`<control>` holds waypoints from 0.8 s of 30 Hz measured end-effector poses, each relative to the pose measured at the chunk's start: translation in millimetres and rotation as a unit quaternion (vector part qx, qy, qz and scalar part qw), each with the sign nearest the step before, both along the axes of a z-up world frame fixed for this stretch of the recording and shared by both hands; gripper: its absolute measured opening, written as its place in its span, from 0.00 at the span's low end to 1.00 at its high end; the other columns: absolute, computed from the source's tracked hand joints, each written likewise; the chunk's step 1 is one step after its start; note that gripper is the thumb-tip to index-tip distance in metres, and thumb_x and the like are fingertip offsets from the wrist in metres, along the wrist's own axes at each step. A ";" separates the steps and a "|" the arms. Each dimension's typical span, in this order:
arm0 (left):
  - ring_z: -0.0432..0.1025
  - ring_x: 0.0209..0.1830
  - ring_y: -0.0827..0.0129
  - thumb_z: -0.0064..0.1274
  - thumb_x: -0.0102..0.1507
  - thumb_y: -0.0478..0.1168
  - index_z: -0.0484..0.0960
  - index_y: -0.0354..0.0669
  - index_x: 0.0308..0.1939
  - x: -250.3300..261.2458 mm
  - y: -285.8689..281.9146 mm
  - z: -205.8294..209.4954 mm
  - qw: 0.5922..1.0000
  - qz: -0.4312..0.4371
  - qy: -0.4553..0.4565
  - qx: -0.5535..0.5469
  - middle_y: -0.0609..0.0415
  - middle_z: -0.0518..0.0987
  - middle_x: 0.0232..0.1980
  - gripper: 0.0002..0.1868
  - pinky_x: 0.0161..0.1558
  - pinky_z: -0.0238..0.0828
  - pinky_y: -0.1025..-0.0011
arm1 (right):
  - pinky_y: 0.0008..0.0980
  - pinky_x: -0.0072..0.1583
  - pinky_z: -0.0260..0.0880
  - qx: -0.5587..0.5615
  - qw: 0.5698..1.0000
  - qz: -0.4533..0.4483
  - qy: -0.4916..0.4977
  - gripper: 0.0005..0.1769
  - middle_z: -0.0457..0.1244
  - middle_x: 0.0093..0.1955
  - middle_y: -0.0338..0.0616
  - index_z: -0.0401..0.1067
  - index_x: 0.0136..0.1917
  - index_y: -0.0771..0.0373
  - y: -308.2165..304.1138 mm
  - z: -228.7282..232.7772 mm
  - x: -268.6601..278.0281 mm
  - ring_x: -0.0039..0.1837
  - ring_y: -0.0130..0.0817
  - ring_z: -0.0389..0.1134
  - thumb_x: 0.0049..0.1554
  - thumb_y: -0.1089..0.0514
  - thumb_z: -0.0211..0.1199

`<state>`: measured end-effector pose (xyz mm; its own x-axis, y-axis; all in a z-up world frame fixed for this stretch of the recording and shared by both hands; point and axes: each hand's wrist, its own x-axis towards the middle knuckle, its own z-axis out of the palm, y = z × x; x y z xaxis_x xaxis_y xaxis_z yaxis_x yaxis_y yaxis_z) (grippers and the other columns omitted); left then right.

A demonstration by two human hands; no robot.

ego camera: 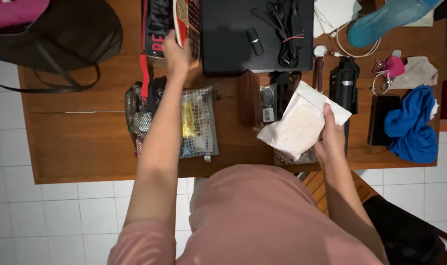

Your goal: The person places a small card into a wallet, closes the wallet, and then packs several items into a tote bag on a wooden table. Items include a pink pouch, a green pouch, a mesh bag, and a white box. The person then places a white pouch into a patterned pouch and moves a mesh bag on the table.

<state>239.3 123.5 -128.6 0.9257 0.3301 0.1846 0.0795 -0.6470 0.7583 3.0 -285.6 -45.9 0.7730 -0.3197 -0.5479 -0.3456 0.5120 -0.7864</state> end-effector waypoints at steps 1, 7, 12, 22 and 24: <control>0.78 0.49 0.49 0.60 0.62 0.35 0.81 0.34 0.54 2.9 -2.2 -0.2 1.000 0.004 0.010 -0.004 0.39 0.82 0.48 0.17 0.53 0.75 0.58 | 0.41 0.66 0.73 -0.004 1.000 -0.002 0.005 0.32 0.63 0.69 0.51 0.58 0.75 0.64 -2.1 -2.1 -0.4 0.69 0.42 0.68 0.64 0.48 0.59; 0.84 0.42 0.59 0.55 0.62 0.27 0.86 0.35 0.52 -9.4 -1.3 38.6 0.995 0.002 -0.093 -0.039 0.43 0.87 0.46 0.14 0.46 0.82 0.62 | 0.42 0.67 0.73 -0.013 1.000 -0.010 0.007 0.34 0.62 0.70 0.54 0.56 0.76 0.65 -10.4 -7.6 -6.5 0.70 0.44 0.67 0.65 0.46 0.59; 0.81 0.36 0.64 0.58 0.64 0.30 0.85 0.38 0.55 -62.3 11.7 104.3 0.996 0.028 -0.053 -0.067 0.47 0.86 0.47 0.15 0.38 0.77 0.66 | 0.43 0.66 0.71 -0.047 0.998 -0.005 0.037 0.36 0.62 0.69 0.59 0.54 0.75 0.70 -21.5 -7.5 -5.7 0.70 0.46 0.69 0.64 0.44 0.59; 0.72 0.43 0.73 0.53 0.64 0.22 0.87 0.37 0.51 -235.1 37.8 202.0 0.974 -0.199 0.005 -0.107 0.53 0.79 0.46 0.15 0.35 0.64 0.76 | 0.41 0.53 0.75 -0.222 0.949 0.219 -0.040 0.21 0.69 0.57 0.59 0.73 0.63 0.71 -54.7 45.0 -10.6 0.54 0.46 0.72 0.59 0.59 0.67; 0.75 0.43 0.72 0.49 0.62 0.20 0.87 0.37 0.51 -259.1 33.6 197.1 0.948 -0.244 0.051 -0.200 0.53 0.78 0.49 0.19 0.41 0.73 0.76 | 0.41 0.44 0.70 -0.337 0.862 0.378 -0.019 0.21 0.72 0.55 0.62 0.80 0.64 0.65 -56.5 75.3 -19.9 0.45 0.45 0.71 0.57 0.59 0.70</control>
